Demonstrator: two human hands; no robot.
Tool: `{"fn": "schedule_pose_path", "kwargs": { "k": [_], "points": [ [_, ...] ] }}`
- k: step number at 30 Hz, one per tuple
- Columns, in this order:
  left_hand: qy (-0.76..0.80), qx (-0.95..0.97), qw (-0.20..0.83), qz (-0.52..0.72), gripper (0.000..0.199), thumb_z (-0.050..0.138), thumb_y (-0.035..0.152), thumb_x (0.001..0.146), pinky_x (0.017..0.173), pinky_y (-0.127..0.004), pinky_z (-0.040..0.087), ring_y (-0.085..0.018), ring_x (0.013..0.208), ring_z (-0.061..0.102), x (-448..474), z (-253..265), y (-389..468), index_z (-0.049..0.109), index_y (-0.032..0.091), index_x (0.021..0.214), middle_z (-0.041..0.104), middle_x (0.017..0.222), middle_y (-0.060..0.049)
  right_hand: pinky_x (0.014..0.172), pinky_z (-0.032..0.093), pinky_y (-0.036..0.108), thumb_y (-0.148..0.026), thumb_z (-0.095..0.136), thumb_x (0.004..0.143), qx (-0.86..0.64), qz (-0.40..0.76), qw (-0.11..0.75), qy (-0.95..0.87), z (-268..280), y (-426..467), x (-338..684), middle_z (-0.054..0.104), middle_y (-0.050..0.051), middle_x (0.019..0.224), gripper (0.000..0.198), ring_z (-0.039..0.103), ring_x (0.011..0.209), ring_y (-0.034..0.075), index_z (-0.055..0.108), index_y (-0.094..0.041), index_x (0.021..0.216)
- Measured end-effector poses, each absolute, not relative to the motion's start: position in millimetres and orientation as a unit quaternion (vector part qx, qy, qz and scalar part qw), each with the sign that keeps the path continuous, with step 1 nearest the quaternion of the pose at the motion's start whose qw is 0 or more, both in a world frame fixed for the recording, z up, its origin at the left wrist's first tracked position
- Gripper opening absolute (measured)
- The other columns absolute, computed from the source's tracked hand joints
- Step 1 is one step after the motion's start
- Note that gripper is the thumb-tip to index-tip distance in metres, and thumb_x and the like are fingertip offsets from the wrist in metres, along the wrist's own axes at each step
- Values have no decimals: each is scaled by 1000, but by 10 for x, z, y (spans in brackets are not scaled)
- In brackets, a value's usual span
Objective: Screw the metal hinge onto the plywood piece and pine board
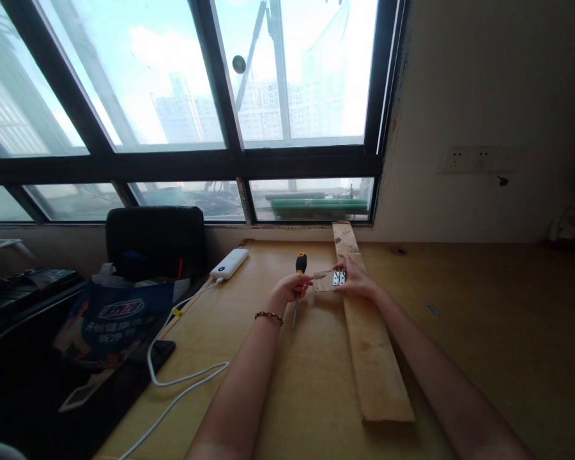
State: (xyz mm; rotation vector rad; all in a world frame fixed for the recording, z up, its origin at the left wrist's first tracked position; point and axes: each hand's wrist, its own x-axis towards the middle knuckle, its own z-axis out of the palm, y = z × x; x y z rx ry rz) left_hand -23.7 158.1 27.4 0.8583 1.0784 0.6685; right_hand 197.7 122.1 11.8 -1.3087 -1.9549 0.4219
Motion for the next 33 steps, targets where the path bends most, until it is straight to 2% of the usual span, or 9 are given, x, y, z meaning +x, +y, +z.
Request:
{"fn": "schedule_pose_path", "kwargs": {
  "k": [4,16,24,29,33],
  "points": [
    [530,382,719,236,18,64,10,67,31,-11,26,1,29,22,-169,212,1606,48,13,60,38,40,8,97,34,41,-33,81,46,-504,165,382,-757,79,1235,1997,60,6,104,100,49,109,26,32,-19,132],
    [515,374,729,251,22,57,7,72,32,-8,22,2,30,21,-163,194,1673,42,13,56,37,40,7,101,30,43,-38,80,49,-497,154,368,-770,85,1180,2024,59,8,113,106,42,119,27,23,-20,137],
    [530,370,715,267,22,60,5,68,32,-8,23,2,30,22,-148,281,1596,43,13,58,39,41,6,98,35,42,-35,81,49,-494,184,390,-755,110,1157,2019,61,9,110,100,48,116,26,30,-19,133],
    [539,381,655,367,21,63,12,71,32,-9,19,2,28,21,-265,653,1556,43,14,62,36,38,9,97,37,42,-37,83,45,-503,203,399,-739,70,1199,2035,60,10,112,92,50,114,26,38,-19,124],
    [355,365,596,621,37,73,30,63,33,-12,21,1,30,23,-299,1261,1443,39,16,59,36,39,10,94,40,39,-40,82,44,-506,199,400,-738,54,1212,2051,58,11,115,88,55,108,26,41,-19,118]
  ]
}}
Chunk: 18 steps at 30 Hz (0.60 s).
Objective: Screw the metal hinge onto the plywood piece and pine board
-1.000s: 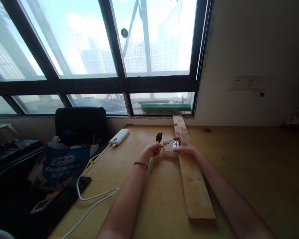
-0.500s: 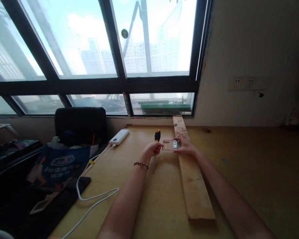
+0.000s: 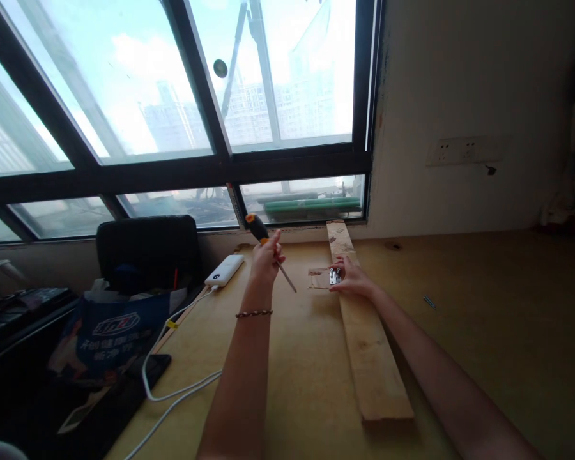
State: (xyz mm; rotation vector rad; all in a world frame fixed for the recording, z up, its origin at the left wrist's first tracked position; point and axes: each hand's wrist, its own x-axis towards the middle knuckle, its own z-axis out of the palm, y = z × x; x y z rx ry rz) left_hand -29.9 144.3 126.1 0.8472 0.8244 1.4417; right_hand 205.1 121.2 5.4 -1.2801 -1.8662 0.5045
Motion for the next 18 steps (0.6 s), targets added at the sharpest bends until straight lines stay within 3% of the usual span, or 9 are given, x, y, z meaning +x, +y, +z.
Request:
{"fn": "schedule_pose_path", "kwargs": {
  "k": [5,18],
  "points": [
    [203,295,560,747,46,79,33,54,37,-13,26,1,32,26,-18,1652,1302,36,17,59,35,41,12,90,43,37,-42,82,44,-516,174,389,-743,66,1207,2051,51,13,122,75,54,107,26,51,-18,108],
    [206,382,603,669,40,77,40,57,43,-17,33,-2,42,38,560,1139,1553,44,18,67,37,49,9,86,43,34,-44,81,46,-519,166,381,-747,92,1189,2053,55,10,113,71,55,102,24,53,-18,106]
  ]
}}
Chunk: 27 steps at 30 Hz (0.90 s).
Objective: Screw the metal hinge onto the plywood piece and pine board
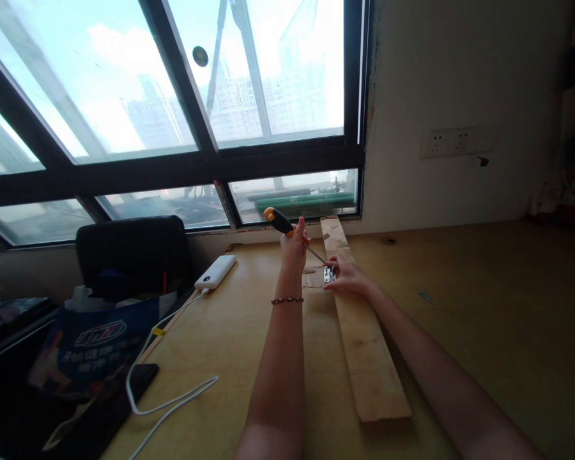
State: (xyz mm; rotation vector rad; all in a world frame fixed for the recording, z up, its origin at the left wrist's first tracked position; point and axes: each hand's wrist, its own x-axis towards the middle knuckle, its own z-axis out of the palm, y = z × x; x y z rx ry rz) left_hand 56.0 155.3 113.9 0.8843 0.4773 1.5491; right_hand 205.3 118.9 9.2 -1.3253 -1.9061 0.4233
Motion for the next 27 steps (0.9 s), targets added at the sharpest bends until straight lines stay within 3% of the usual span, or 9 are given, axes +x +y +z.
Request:
{"fn": "schedule_pose_path", "kwargs": {
  "k": [6,27],
  "points": [
    [227,399,607,649,34,75,30,60,44,-17,33,-3,44,40,555,1131,1569,44,19,69,38,51,9,84,43,34,-45,81,46,-519,158,377,-751,95,1186,2058,56,8,110,70,56,98,23,55,-18,105],
    [238,437,589,636,41,75,39,59,44,-15,36,-2,43,39,635,1009,1594,42,18,69,40,51,8,82,44,33,-45,81,45,-529,167,374,-743,121,1176,2045,57,8,110,71,56,98,23,53,-17,105]
  ]
}}
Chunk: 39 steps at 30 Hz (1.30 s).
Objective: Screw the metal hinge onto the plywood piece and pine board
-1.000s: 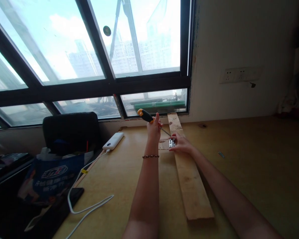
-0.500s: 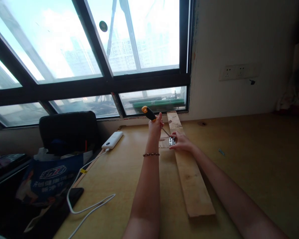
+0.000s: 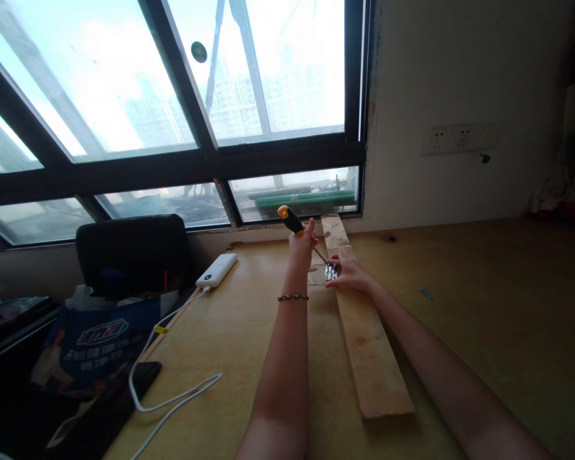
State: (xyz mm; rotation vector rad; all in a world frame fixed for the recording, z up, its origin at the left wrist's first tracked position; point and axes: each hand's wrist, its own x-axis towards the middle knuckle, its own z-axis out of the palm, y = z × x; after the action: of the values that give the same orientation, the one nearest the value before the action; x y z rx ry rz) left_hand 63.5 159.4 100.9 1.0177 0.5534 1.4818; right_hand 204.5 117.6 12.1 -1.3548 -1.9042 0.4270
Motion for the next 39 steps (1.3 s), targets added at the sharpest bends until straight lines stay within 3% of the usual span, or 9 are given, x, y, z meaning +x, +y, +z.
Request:
{"fn": "schedule_pose_path", "kwargs": {
  "k": [13,20,27,39],
  "points": [
    [253,481,564,623,40,74,42,59,44,-16,38,-3,43,40,665,994,1625,43,16,62,40,49,7,82,44,34,-46,80,46,-531,161,366,-747,120,1175,2049,57,9,110,72,57,98,23,52,-17,106],
    [261,543,542,586,39,70,47,61,48,-20,40,-6,45,44,658,1030,1590,48,16,62,48,52,3,83,45,34,-46,81,46,-531,168,369,-744,113,1177,2050,58,9,110,73,57,99,24,51,-18,106],
    [342,647,375,570,42,71,45,61,45,-20,24,-6,46,34,590,1088,1562,46,14,45,39,44,3,83,45,34,-43,82,44,-530,178,377,-738,122,1165,2048,59,9,111,73,57,99,24,50,-19,105],
    [390,626,301,605,37,84,21,33,49,-21,23,-9,51,39,507,1210,1535,50,17,46,43,45,4,82,45,34,-43,81,45,-532,171,371,-742,128,1164,2040,59,9,112,71,57,99,24,50,-19,105]
  ]
}}
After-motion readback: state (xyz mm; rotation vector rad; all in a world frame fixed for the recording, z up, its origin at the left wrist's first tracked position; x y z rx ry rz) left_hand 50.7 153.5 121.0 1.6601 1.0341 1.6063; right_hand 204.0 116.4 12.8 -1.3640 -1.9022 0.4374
